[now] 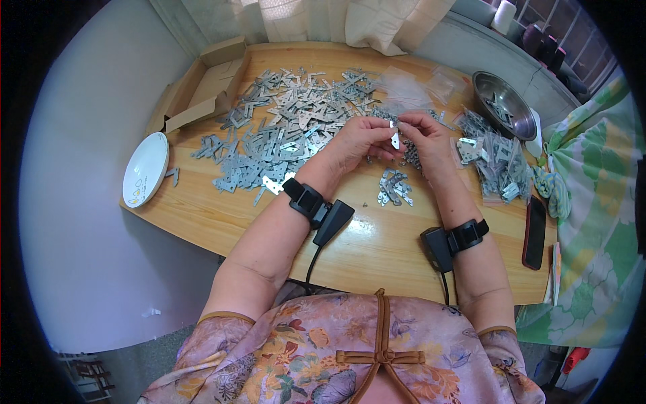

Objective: Sort small metal brackets and screws from a pile on a table.

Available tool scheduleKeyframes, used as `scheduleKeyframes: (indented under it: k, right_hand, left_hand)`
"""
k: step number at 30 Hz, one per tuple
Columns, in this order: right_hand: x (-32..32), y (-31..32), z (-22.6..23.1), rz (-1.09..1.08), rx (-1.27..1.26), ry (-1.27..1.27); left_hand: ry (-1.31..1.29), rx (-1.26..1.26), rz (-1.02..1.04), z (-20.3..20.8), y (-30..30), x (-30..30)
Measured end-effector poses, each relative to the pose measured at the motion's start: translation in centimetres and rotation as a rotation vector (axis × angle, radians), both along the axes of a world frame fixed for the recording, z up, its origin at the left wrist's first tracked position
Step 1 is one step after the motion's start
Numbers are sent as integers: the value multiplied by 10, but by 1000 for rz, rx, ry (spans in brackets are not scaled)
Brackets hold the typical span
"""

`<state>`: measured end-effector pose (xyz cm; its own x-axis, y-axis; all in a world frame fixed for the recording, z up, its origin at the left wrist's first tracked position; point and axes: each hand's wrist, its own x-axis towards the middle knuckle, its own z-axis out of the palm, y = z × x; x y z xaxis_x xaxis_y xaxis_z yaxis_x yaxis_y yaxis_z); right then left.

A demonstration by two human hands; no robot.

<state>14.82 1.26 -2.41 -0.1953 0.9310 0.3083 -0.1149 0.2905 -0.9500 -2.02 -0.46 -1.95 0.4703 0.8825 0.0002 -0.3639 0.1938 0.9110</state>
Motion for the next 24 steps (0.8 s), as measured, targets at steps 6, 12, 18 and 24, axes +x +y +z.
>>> scheduleKeyframes:
  k: [6, 12, 18, 24]
  right_hand:
    - [-1, 0, 2, -68, 235, -136]
    - [0, -1, 1, -103, 280, -163]
    - [-1, -3, 3, -77, 252, -171]
    - [-2, -1, 1, -46, 253, -158]
  left_hand:
    - [-1, -20, 39, 1, -1, 0]
    - [37, -30, 58, 5, -3, 0]
    - [53, -31, 58, 2, -1, -1]
    - [52, -27, 63, 3, -1, -1]
